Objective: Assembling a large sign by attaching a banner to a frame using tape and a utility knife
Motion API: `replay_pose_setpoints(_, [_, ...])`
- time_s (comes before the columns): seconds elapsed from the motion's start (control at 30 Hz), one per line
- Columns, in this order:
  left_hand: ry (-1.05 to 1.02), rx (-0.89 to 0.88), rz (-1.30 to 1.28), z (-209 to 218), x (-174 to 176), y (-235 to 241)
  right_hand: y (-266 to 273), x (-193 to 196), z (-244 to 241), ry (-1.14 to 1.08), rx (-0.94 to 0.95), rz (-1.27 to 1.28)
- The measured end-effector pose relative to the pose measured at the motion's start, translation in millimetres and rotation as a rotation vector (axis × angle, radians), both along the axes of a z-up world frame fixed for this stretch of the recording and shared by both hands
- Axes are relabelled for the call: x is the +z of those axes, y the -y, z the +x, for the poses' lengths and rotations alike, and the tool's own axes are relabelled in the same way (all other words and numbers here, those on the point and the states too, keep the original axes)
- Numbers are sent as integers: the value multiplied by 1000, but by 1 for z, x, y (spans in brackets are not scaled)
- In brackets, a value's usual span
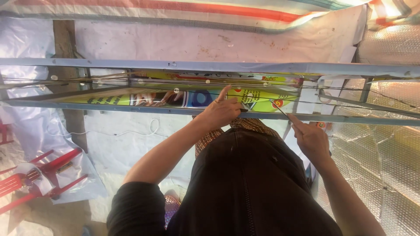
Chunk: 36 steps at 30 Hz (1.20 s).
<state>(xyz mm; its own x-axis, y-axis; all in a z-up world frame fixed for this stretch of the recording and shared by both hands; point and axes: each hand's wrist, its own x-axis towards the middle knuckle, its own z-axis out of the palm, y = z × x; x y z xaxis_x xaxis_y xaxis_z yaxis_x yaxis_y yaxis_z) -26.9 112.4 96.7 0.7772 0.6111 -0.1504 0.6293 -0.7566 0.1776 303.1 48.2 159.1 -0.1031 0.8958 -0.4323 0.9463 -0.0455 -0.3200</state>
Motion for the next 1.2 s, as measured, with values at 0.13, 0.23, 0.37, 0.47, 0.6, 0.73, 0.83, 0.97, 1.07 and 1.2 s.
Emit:
replay_pose_setpoints(0.13, [34,-5,18,-11,2,13,1,5,-2,29,15,24])
replay_pose_setpoints(0.23, [148,191,185,-21,14,24,9,-4,3,51,29,14])
replay_pose_setpoints(0.37, [526,624,319,-68,29,36,12,-8,0,66,92,-21])
replay_pose_setpoints(0.47, [599,876,219,-118,11,79,3,2,-10,99,154,-18])
replay_pose_setpoints(0.6, [437,1179,291,-178,2,154,-6,-2,-15,120,228,0])
replay_pose_setpoints(0.73, [620,1568,352,-224,-35,235,-24,-4,-25,51,322,-14])
replay_pose_setpoints(0.83, [583,1793,389,-234,-59,292,-36,2,-39,27,371,-11])
replay_pose_setpoints(0.97, [446,1936,422,-230,-84,345,-51,2,-52,29,479,35])
replay_pose_setpoints(1.07, [539,2120,271,-218,-117,382,-54,-8,-61,72,561,89])
replay_pose_setpoints(1.2, [676,2250,209,-189,-128,395,-61,-13,-81,12,632,111])
